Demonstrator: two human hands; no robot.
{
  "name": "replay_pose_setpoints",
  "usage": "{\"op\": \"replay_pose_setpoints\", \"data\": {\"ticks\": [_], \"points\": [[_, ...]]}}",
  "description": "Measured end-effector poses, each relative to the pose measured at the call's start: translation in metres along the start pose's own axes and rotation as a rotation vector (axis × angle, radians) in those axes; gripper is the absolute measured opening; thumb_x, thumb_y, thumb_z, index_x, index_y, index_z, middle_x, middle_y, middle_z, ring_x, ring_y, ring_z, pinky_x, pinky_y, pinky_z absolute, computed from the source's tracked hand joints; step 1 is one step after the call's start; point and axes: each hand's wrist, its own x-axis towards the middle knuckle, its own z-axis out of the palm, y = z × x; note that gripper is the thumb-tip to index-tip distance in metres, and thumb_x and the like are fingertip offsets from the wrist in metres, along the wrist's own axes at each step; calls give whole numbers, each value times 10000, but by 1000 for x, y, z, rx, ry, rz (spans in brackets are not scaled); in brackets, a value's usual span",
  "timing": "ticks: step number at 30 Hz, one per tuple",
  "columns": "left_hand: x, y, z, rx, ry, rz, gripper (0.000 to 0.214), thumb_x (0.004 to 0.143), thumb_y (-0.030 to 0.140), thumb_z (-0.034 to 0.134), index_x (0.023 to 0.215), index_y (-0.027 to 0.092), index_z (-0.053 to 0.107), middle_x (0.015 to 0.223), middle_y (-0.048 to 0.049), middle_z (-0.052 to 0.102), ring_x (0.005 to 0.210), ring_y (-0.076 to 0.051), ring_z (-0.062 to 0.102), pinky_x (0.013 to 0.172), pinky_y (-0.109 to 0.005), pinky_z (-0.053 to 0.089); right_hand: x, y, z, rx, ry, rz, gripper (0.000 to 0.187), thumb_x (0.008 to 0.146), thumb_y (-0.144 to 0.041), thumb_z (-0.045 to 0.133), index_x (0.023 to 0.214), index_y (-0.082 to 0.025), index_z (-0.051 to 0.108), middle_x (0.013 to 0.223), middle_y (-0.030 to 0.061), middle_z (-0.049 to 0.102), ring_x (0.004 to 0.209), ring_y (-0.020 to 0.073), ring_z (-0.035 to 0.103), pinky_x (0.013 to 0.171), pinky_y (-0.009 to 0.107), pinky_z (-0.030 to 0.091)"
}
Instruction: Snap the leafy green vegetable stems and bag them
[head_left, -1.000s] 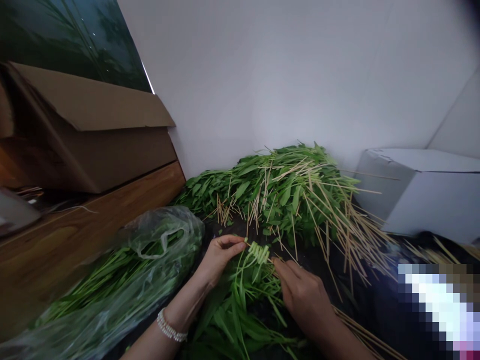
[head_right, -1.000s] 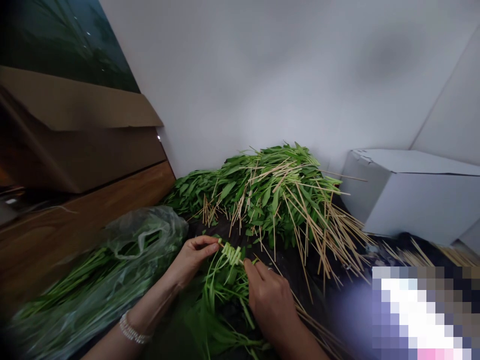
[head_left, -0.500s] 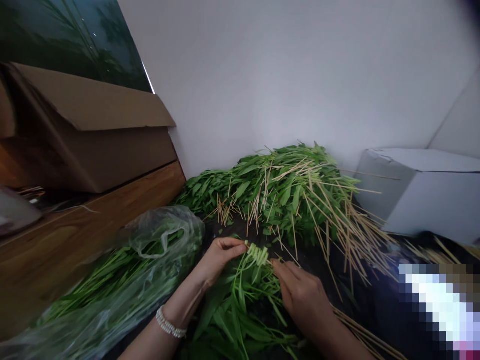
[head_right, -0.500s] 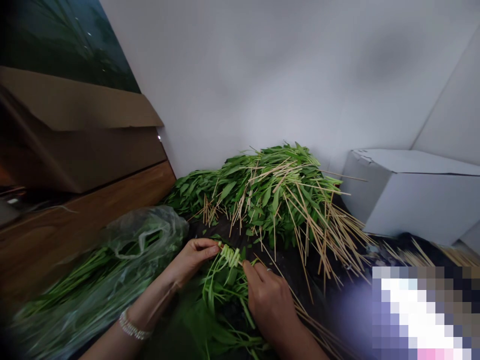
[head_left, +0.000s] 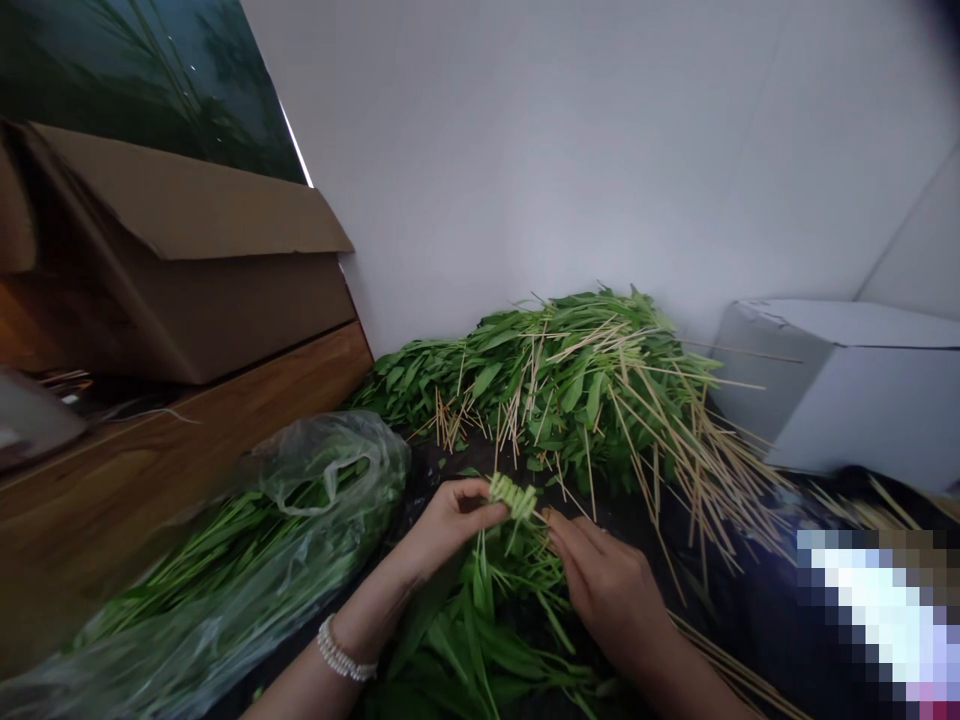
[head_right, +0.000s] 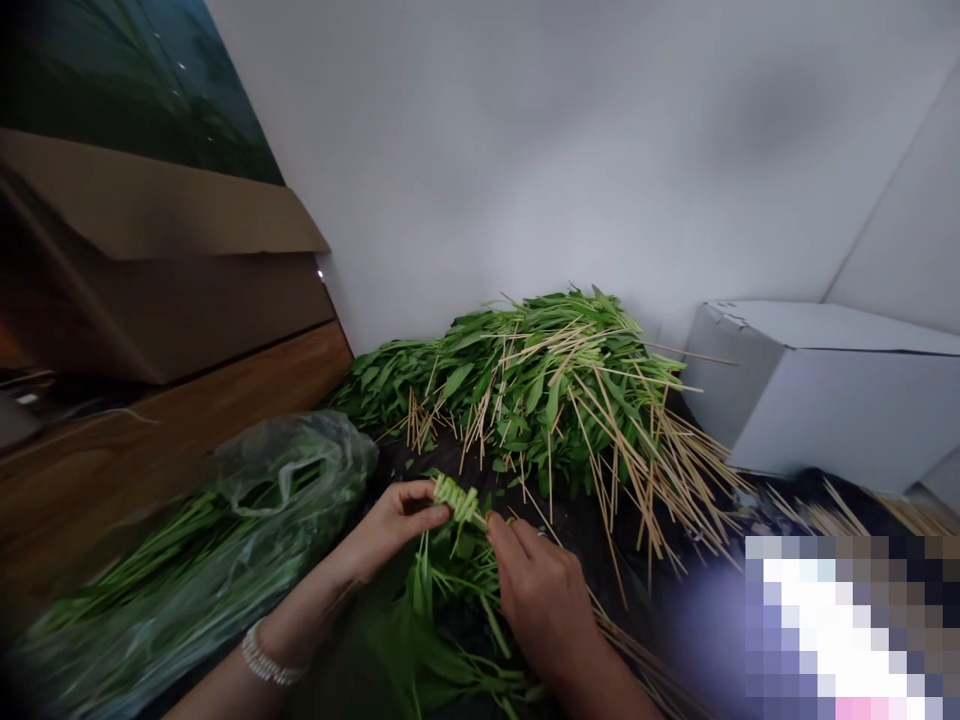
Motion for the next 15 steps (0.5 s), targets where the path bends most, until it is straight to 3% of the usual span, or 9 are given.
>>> {"op": "replay_pose_setpoints", "data": {"ticks": [4, 6, 11, 15], "points": [[2, 2, -9, -62, 229, 72, 254, 722, 375, 750, 748, 151, 633, 735, -1, 657, 652, -111, 579, 671, -216, 449, 4, 6, -3, 50, 6, 70, 279, 969, -224, 399, 1131, -145, 612, 890, 80, 695, 779, 168, 682, 766, 281, 529], [3, 3, -11, -58, 267, 100, 250, 696, 336, 772, 785, 158, 621, 784, -7, 667, 699, -119, 596, 703, -216, 457, 5, 10, -4, 119, 49, 118, 251, 961, -220, 411, 1072, -158, 628, 904, 72, 700, 791, 163, 682, 774, 276, 529], [3, 1, -7, 103, 187, 50, 490, 643, 251, 789, 1094, 177, 612, 844, -11, 669, 719, -144, 604, 688, -237, 465, 10, 12, -13, 242, 222, 265, 192, 940, -251, 461, 979, -205, 644, 892, 38, 705, 744, 139, 671, 696, 236, 523], [3, -5, -6, 195, 123, 53, 421, 629, 253, 779, 1019, 143, 664, 769, -10, 667, 691, -152, 592, 669, -243, 452, 12, 11, -22, 302, 307, 457, 203, 931, -318, 475, 999, -209, 632, 761, 13, 674, 621, 127, 632, 603, 228, 508]]}}
